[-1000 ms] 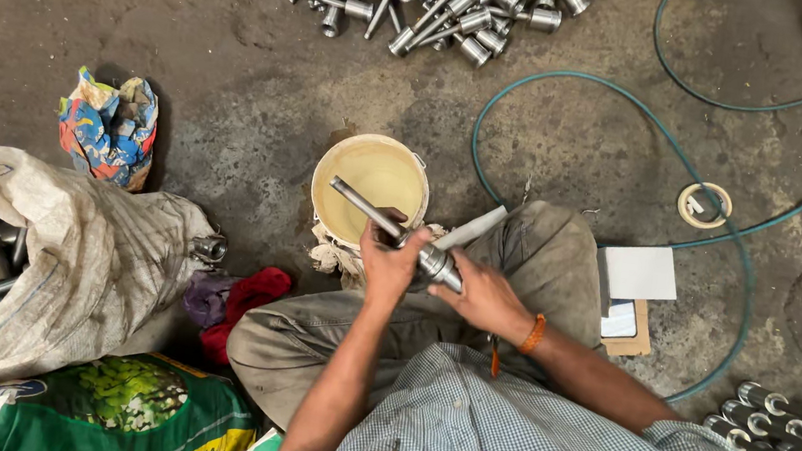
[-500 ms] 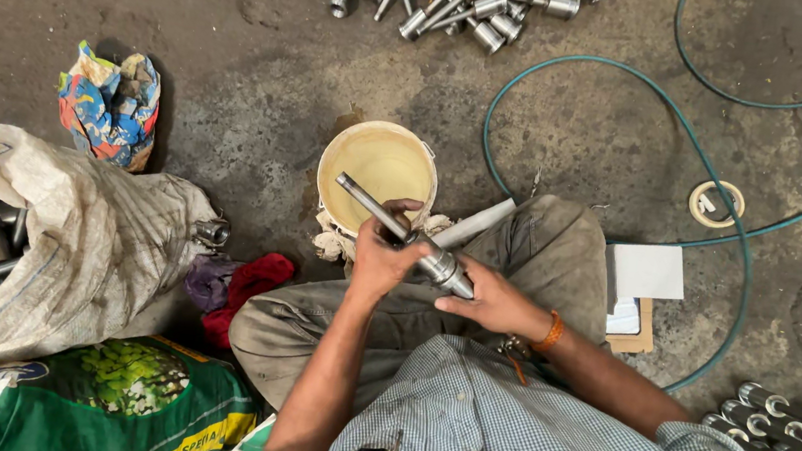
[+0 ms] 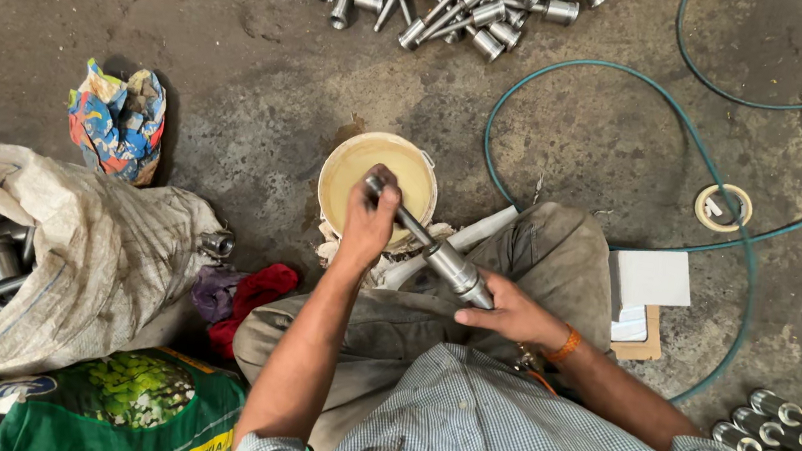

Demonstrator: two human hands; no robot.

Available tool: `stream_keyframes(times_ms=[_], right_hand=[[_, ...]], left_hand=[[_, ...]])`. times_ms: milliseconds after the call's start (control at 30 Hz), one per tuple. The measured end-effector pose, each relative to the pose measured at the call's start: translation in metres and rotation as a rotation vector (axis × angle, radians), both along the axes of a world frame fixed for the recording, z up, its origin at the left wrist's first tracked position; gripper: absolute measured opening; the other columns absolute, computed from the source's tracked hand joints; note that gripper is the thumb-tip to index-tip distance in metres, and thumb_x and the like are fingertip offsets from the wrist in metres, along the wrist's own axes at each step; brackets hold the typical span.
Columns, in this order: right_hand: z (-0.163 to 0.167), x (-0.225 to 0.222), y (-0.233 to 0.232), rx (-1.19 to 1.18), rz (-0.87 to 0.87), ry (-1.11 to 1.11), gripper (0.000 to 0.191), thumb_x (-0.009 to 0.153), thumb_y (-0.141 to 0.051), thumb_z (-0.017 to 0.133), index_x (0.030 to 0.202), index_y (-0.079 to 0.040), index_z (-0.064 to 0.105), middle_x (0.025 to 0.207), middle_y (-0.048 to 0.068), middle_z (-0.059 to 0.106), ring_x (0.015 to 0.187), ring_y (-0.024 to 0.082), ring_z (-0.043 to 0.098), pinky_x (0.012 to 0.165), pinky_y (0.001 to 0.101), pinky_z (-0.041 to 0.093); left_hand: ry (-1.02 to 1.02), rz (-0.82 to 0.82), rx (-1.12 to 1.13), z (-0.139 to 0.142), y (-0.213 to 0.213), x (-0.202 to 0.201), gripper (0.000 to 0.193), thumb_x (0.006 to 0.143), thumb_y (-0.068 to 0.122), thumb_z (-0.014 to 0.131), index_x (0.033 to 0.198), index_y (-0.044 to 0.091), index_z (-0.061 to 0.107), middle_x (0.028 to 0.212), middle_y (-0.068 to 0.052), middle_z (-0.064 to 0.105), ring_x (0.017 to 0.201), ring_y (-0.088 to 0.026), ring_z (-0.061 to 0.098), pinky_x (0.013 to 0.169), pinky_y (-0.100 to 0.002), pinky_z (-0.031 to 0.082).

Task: The person sits on the floor and repeatedly cleans cylindrical metal parts using a handheld pneumatic tool. They pick up each part, apply the tool to its surface, and then place it into a nearby sack. The process is repeated for multiple parts throughout the clip.

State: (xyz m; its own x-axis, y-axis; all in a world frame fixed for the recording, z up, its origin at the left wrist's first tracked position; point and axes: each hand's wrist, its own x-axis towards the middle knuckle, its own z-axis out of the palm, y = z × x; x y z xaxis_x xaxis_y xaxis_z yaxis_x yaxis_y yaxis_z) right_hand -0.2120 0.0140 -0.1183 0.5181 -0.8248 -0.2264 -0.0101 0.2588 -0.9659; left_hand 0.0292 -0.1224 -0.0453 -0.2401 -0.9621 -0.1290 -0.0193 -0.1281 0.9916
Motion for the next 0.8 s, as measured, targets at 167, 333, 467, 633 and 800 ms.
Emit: stream_keyframes(times_ms=[167, 333, 467, 633, 800], right_hand=[[-0.026, -0.026, -0.004, 0.268, -0.026, 0.01, 0.046, 0.083, -0.027, 0.085, 0.11, -0.002, 0.058, 0.075, 0.0, 0.052, 0.06, 0.011, 0.049, 0.053, 0.0262, 0.039], [-0.034, -0.031, -0.011, 0.052, -0.161, -0.036, 0.055, 0.084, -0.021, 0.083, 0.129, -0.003, 0.056, 0.096, -0.004, 0.056, 0.085, 0.005, 0.053, 0.075, 0.0213, 0.049], [-0.042, -0.031, -0.018, 0.074, -0.294, 0.001, 0.066, 0.083, -0.019, 0.084, 0.14, -0.003, 0.054, 0.098, -0.004, 0.051, 0.087, 0.006, 0.045, 0.077, 0.0204, 0.044], [-0.065, -0.042, -0.032, 0.334, -0.388, 0.088, 0.059, 0.082, -0.018, 0.082, 0.133, -0.005, 0.055, 0.09, -0.003, 0.056, 0.071, 0.007, 0.048, 0.058, 0.0238, 0.043], [-0.079, -0.052, -0.052, 0.405, -0.381, -0.065, 0.054, 0.084, -0.013, 0.082, 0.13, -0.004, 0.055, 0.085, -0.004, 0.055, 0.065, 0.005, 0.049, 0.052, 0.0233, 0.043]], left_hand=[[0.372, -0.293, 0.188, 0.044, -0.01, -0.016, 0.039, 0.091, 0.026, 0.075, 0.118, 0.006, 0.053, 0.104, -0.008, 0.073, 0.096, -0.018, 0.075, 0.081, -0.031, 0.063], [-0.113, -0.092, -0.096, 0.044, -0.039, -0.059, 0.038, 0.077, 0.02, 0.089, 0.081, 0.0, 0.057, 0.067, -0.004, 0.057, 0.059, -0.014, 0.057, 0.051, -0.03, 0.048], [-0.263, 0.057, -0.075, 0.018, -0.09, -0.089, 0.047, 0.09, 0.041, 0.076, 0.072, 0.003, 0.055, 0.06, -0.002, 0.052, 0.055, -0.016, 0.052, 0.051, -0.036, 0.045], [-0.563, -0.167, -0.299, -0.005, -0.185, -0.109, 0.06, 0.097, 0.061, 0.058, 0.081, 0.004, 0.064, 0.062, -0.012, 0.059, 0.059, -0.029, 0.059, 0.061, -0.044, 0.05], [-0.624, 0.056, -0.6, 0.01, -0.318, -0.146, 0.049, 0.095, 0.05, 0.073, 0.108, 0.003, 0.068, 0.094, -0.021, 0.067, 0.084, -0.038, 0.069, 0.075, -0.046, 0.056]])
